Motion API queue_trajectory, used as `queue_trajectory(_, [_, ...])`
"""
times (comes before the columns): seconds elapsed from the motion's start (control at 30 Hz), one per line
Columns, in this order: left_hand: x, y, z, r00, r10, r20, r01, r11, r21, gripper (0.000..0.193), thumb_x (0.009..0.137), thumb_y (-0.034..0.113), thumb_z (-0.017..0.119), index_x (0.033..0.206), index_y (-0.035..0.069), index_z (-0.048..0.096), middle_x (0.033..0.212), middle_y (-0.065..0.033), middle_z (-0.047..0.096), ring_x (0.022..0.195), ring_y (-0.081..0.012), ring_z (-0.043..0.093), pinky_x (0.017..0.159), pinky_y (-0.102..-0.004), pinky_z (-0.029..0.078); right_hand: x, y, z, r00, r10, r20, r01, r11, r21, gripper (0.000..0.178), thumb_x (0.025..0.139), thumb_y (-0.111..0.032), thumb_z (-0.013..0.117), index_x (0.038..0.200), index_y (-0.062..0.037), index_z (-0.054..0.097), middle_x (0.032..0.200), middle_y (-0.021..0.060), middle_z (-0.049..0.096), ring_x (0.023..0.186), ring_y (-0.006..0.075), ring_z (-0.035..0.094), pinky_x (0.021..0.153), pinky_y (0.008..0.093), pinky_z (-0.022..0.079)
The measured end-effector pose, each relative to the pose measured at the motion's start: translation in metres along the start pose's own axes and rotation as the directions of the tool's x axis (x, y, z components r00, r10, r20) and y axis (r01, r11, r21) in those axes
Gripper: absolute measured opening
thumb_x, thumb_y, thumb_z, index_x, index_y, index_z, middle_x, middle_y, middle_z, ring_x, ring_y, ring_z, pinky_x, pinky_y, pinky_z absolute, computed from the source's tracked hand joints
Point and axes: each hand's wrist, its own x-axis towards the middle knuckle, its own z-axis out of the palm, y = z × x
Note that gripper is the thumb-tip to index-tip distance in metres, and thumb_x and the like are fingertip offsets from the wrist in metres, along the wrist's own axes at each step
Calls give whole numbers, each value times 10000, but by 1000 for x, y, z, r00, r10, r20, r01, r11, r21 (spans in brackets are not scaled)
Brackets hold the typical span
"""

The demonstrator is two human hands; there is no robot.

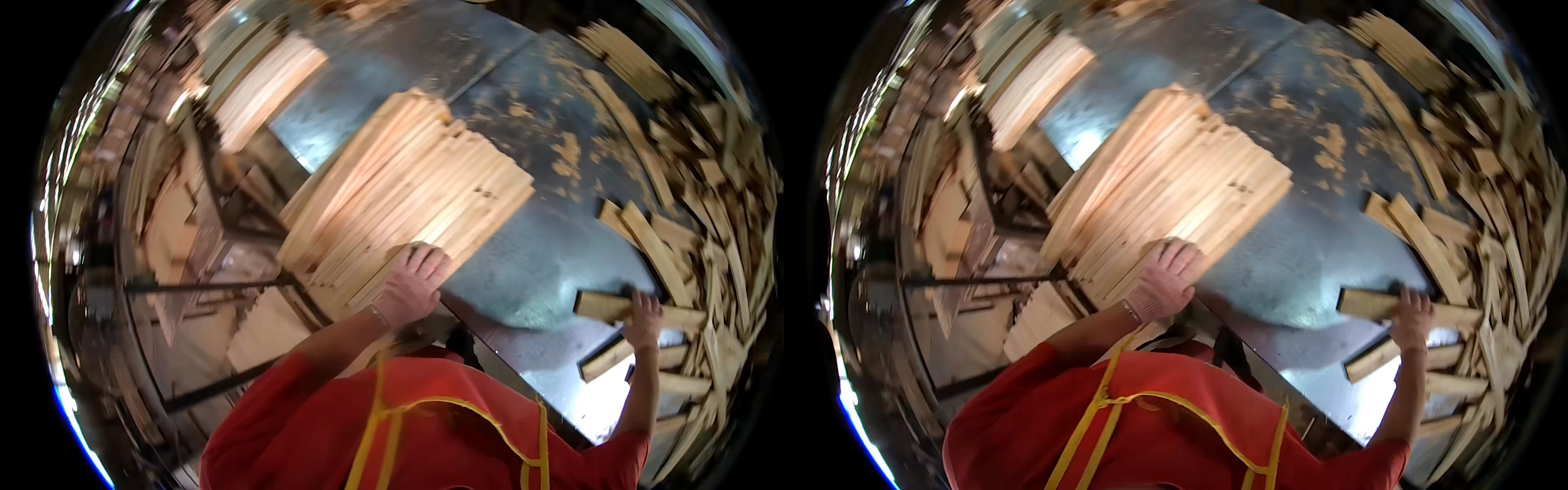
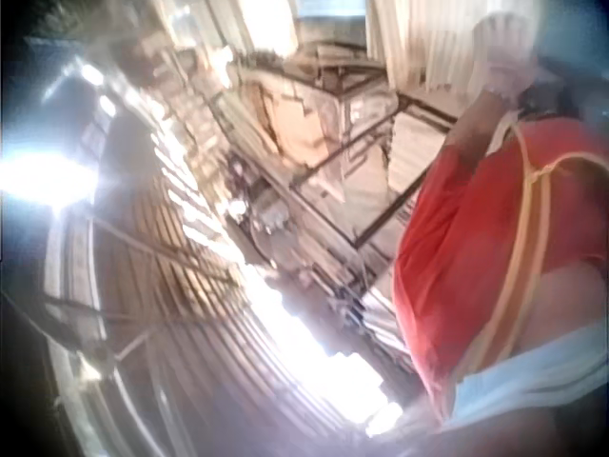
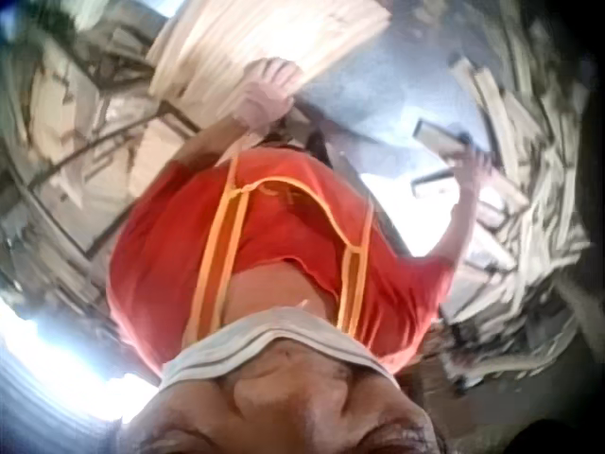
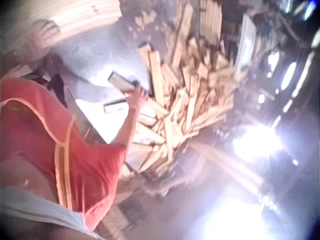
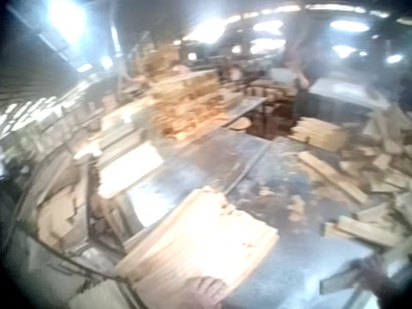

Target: The person repeatedly picks up thin wooden planks from a large pile on a metal table and stacks them into a neat pile. The person uses both hands to align and place the planks one by one.

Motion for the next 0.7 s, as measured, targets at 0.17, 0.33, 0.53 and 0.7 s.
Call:
queue_trajectory(0.17, [-13, 3, 11, 995, -79, 56, 76, 995, 58, 730, 892, 381, 701, 1523, 65, 515, 1561, -124, 484, 1503, -313, 384, 1250, -542, 293, -12, -52, -79, 980, -191, 59, 179, 969, 170, 934, 729, -309, 824, 1581, -138, 483, 1406, 186, 641, 1320, 383, 587, 1136, 491, 437])
queue_trajectory(0.33, [-23, -3, 12, 994, -91, 62, 92, 996, -9, 780, 897, 378, 711, 1572, 76, 464, 1597, -120, 449, 1512, -288, 388, 1249, -536, 311, -5, -131, -102, 980, -72, -186, 193, 567, 800, 776, 883, -326, 767, 1547, -44, 482, 1035, 205, 733, 908, 355, 726, 801, 449, 561])
queue_trajectory(0.53, [-4, -85, -74, 884, -461, -78, 402, 835, -376, 521, 941, 105, 750, 1424, 55, 564, 1399, -116, 629, 1282, -283, 603, 1113, -384, 499, 22, -260, -74, 992, 45, 120, -128, 249, 960, 312, 1071, -370, 602, 1242, -110, 623, 877, 37, 664, 787, 202, 667, 694, 347, 535])
queue_trajectory(0.7, [-56, -228, -62, 684, -713, -155, 672, 698, -247, 619, 982, 499, 564, 1364, 17, 631, 1303, -231, 687, 1252, -438, 610, 1119, -463, 463, -10, -377, -100, 991, -128, -26, 70, 351, 934, 609, 1004, -543, 618, 1340, -46, 514, 1188, 227, 730, 1152, 424, 702, 972, 504, 555])
